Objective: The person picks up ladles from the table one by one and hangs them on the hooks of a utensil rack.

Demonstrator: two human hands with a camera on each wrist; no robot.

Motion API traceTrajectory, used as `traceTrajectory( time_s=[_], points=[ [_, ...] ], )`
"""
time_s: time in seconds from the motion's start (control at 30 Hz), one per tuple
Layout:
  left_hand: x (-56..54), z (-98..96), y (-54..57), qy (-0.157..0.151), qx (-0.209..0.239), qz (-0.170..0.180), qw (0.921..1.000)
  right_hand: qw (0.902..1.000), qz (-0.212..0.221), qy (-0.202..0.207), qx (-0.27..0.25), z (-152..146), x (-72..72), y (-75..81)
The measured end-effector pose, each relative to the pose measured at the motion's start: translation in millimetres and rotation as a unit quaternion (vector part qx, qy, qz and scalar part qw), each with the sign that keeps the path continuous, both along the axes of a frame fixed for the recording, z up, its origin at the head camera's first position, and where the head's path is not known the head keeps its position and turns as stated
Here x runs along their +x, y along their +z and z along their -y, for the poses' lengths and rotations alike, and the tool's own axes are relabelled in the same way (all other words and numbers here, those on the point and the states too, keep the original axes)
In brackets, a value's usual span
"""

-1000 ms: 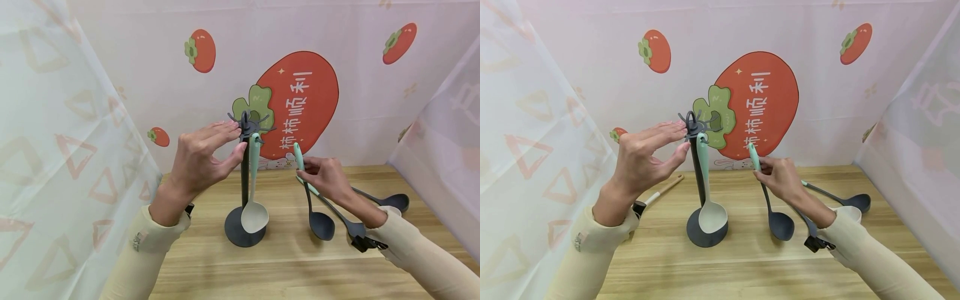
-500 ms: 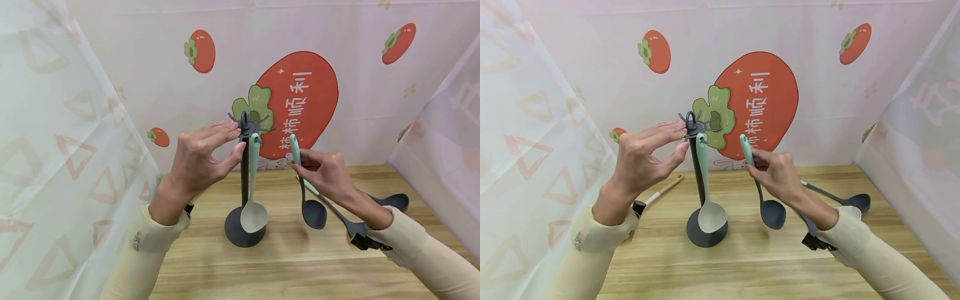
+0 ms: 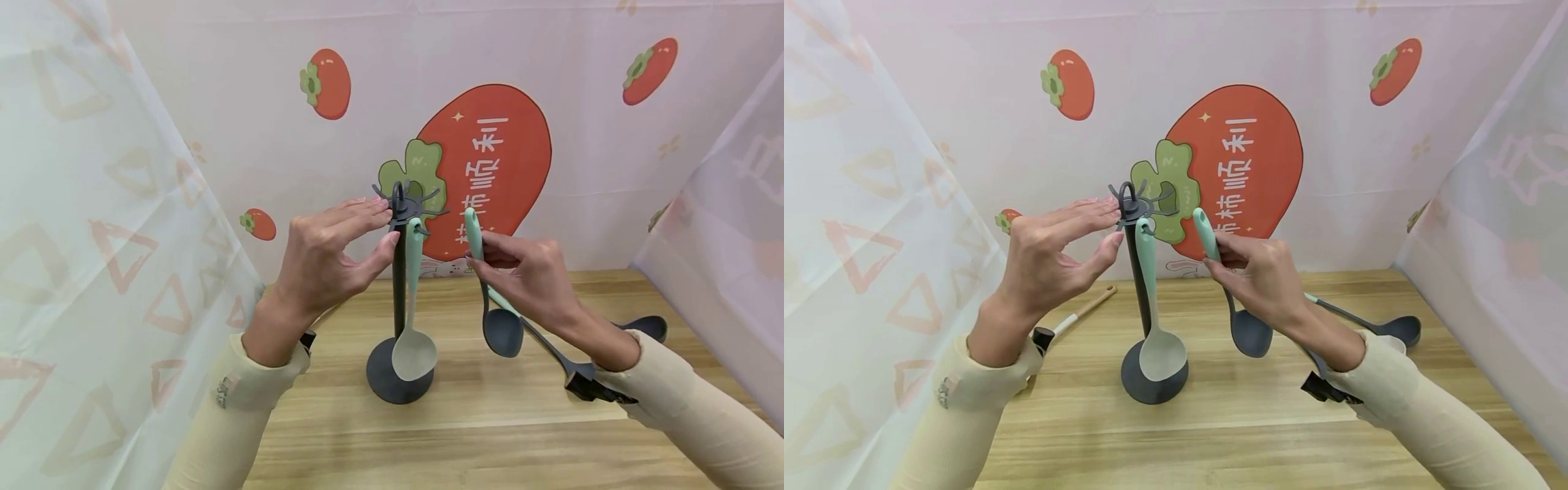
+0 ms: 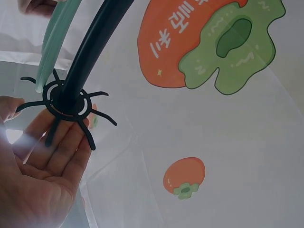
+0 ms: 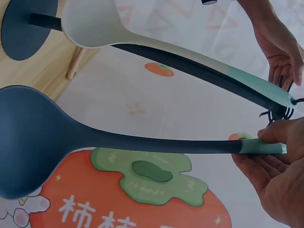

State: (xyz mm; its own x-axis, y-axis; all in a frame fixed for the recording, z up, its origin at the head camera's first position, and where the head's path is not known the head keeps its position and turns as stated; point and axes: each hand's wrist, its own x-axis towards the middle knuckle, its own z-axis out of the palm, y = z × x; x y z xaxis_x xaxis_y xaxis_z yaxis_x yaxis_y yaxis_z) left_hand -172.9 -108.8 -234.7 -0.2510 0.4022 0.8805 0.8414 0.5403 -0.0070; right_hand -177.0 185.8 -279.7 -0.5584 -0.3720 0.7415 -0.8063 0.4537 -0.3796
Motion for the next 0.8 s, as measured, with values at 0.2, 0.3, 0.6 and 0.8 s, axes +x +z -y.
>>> traceTrajectory(
  time_s=[0.2, 0.3, 0.6, 0.8],
  points=[
    [-0.7, 0.9, -0.7, -0.001, 0.002, 0.001, 1.0, 0.9998, -0.017, 0.006, 0.003, 6, 0.0, 6.6],
    [-1.2, 0.5, -0.6, -0.003, 0.001, 0.0, 1.0, 0.9998, -0.021, 0.005, 0.004, 8, 0.2, 8.4],
    [-2.2, 1.1, -1.2, -0.004, 0.002, 0.003, 1.0, 0.9998, -0.011, 0.013, 0.008, 15, -2.9, 11.2],
    [-2.9, 0.9, -1.4, -0.009, 0.005, 0.002, 0.9999, 0.9997, -0.004, 0.02, 0.009, 20, -4.9, 10.0]
  ],
)
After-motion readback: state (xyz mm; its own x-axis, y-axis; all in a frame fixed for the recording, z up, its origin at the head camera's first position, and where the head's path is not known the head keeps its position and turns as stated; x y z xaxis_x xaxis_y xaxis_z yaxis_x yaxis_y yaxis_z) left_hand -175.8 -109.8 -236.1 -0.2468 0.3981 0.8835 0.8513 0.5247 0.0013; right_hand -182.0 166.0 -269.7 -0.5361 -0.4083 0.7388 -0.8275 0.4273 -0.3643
